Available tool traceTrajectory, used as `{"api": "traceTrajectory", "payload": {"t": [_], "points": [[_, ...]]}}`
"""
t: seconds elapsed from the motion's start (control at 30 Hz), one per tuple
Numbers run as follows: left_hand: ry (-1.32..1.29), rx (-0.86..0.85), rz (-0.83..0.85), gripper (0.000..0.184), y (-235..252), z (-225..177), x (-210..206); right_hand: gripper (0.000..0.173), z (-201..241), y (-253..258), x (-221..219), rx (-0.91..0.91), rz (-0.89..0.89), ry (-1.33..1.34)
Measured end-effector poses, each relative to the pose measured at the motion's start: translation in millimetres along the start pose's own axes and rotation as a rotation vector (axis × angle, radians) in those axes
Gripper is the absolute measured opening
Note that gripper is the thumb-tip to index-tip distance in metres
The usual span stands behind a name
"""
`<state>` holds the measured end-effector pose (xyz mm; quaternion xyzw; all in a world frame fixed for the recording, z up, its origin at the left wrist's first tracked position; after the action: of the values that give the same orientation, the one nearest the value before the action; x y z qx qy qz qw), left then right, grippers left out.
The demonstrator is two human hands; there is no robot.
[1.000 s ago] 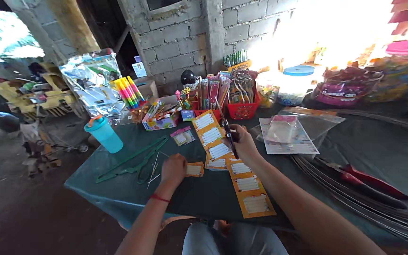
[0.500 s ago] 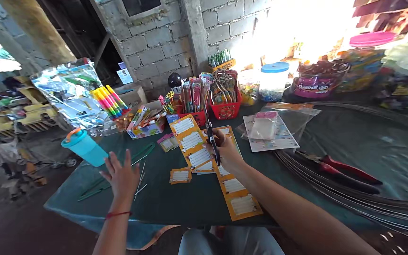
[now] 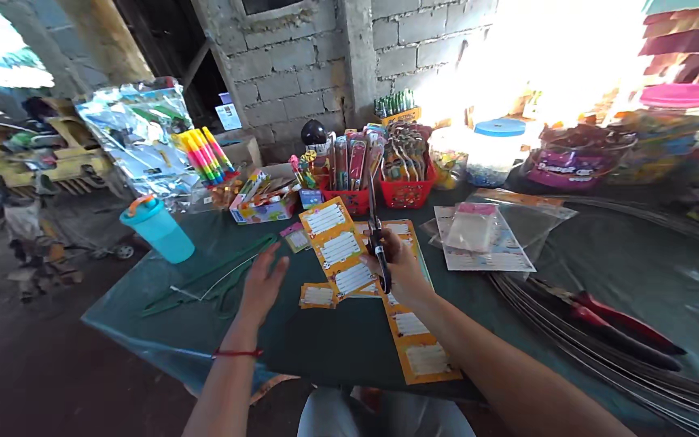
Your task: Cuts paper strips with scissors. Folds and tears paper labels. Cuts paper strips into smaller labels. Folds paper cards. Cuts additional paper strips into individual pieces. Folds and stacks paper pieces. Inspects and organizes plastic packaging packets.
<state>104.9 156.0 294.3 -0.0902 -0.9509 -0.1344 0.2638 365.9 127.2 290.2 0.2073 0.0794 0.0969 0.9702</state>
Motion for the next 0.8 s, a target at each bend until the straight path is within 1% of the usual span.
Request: {"api": "traceTrajectory", "payload": {"t": [0.03, 0.07, 0.1, 0.13, 0.2, 0.27, 0.3, 0.4, 0.47, 0.57, 0.67, 0.73, 0.8], "points": [[-0.233, -0.023, 0.020, 0.053, -2, -12, -5, 0.043, -1, -1, -3, 0.001, 0.014, -0.021], [-0.408, -0.043, 0.038, 0.048, -4, -25, -11, 0.043, -2, -3, -5, 0.003, 0.025, -0.042], [-0.528, -0.066, 0.044, 0.042, -5, -36, -16, 0.043, -3, -4, -7, 0.007, 0.037, -0.065], [-0.591, -0.097, 0.034, 0.038, -4, -44, -19, 0.044, -3, -4, -9, 0.010, 0.051, -0.087], [-0.597, -0.140, -0.030, 0.033, -5, -54, -22, 0.045, -4, -6, -12, 0.003, 0.080, -0.123], [-0.530, -0.170, -0.076, 0.028, -7, -58, -22, 0.046, -4, -6, -13, 0.002, 0.104, -0.142], [-0.464, -0.192, -0.069, 0.025, -9, -59, -20, 0.047, -3, -6, -12, 0.016, 0.106, -0.147], [-0.113, -0.294, 0.017, 0.024, -15, -63, -13, 0.048, 7, -6, -7, 0.105, 0.074, -0.174], [0.084, -0.313, 0.064, 0.024, -18, -68, -12, 0.047, 12, -7, -2, 0.141, 0.083, -0.141], [0.288, -0.315, 0.133, 0.026, -17, -77, -13, 0.045, 15, -7, 0, 0.169, 0.152, -0.049], [0.392, -0.343, 0.183, 0.027, -13, -84, -17, 0.042, 19, -7, -3, 0.119, 0.168, -0.029], [0.405, -0.370, 0.204, 0.027, -10, -86, -20, 0.042, 23, -7, -5, 0.047, 0.168, -0.124], [0.404, -0.417, 0.159, 0.026, -11, -86, -21, 0.041, 24, -7, -7, -0.007, 0.165, -0.200]]}}
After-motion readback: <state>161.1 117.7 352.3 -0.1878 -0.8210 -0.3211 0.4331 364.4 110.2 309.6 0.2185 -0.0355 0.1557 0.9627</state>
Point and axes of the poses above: each hand's wrist, its own y-axis towards the middle knuckle, its own x-axis out of the back of the hand, z = x × y, the point moved 4 cm from there along y, towards the middle knuckle, and after that the axes turned 10 degrees about z, right-handed, at the moved point
